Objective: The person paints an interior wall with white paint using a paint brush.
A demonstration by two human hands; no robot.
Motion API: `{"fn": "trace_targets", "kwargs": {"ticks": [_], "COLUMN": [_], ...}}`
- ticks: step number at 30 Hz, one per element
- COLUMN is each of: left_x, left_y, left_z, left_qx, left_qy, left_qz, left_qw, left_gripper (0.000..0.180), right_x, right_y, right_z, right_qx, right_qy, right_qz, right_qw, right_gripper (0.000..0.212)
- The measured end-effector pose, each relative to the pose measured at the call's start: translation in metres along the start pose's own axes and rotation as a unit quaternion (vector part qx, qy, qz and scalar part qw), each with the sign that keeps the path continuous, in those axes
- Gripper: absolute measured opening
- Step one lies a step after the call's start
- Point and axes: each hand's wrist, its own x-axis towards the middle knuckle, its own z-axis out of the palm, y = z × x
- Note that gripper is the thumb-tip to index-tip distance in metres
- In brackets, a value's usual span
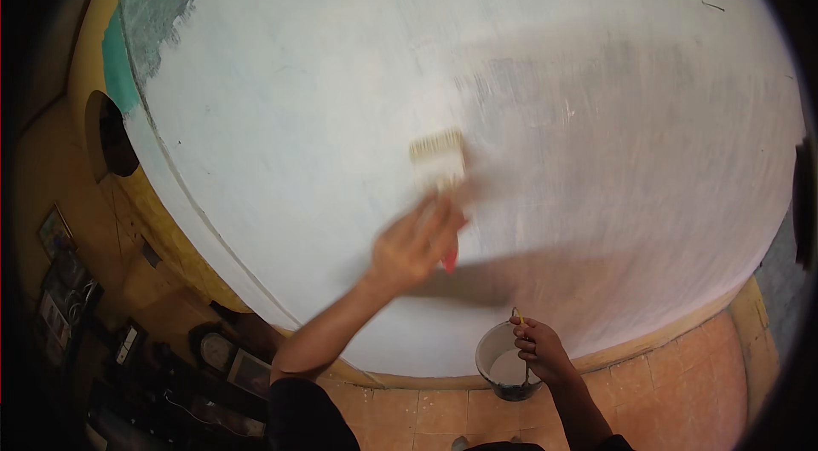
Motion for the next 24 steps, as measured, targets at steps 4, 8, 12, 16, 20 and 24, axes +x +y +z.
{"fn": "trace_targets", "kwargs": {"ticks": [4,8,12,16,20,24], "left_x": [-0.097,-0.135,-0.101,-0.002,0.085,0.128], "left_y": [0.062,0.108,0.092,0.02,-0.026,-0.039], "left_z": [0.01,0.007,0.001,-0.014,-0.034,-0.035], "left_qx": [0.006,-0.116,-0.271,-0.332,-0.268,-0.139], "left_qy": [-0.113,-0.171,-0.254,-0.234,-0.1,0.067], "left_qz": [0.089,0.019,-0.147,-0.248,-0.194,-0.136], "left_qw": [0.99,0.978,0.917,0.88,0.938,0.978], "left_gripper": [0.025,0.018,0.025,0.018,0.011,0.017], "right_x": [-0.003,-0.008,-0.014,-0.016,-0.022,-0.04], "right_y": [0.002,0.002,0.013,0.025,0.027,0.032], "right_z": [-0.006,-0.014,-0.026,-0.029,-0.031,-0.039], "right_qx": [-0.015,-0.024,-0.006,0.023,0.031,0.048], "right_qy": [0.023,0.05,0.066,0.076,0.095,0.104], "right_qz": [-0.009,-0.012,-0.015,-0.014,-0.023,-0.054], "right_qw": [1.0,0.998,0.998,0.997,0.995,0.992], "right_gripper": [0.027,0.028,0.028,0.027,0.026,0.028]}}
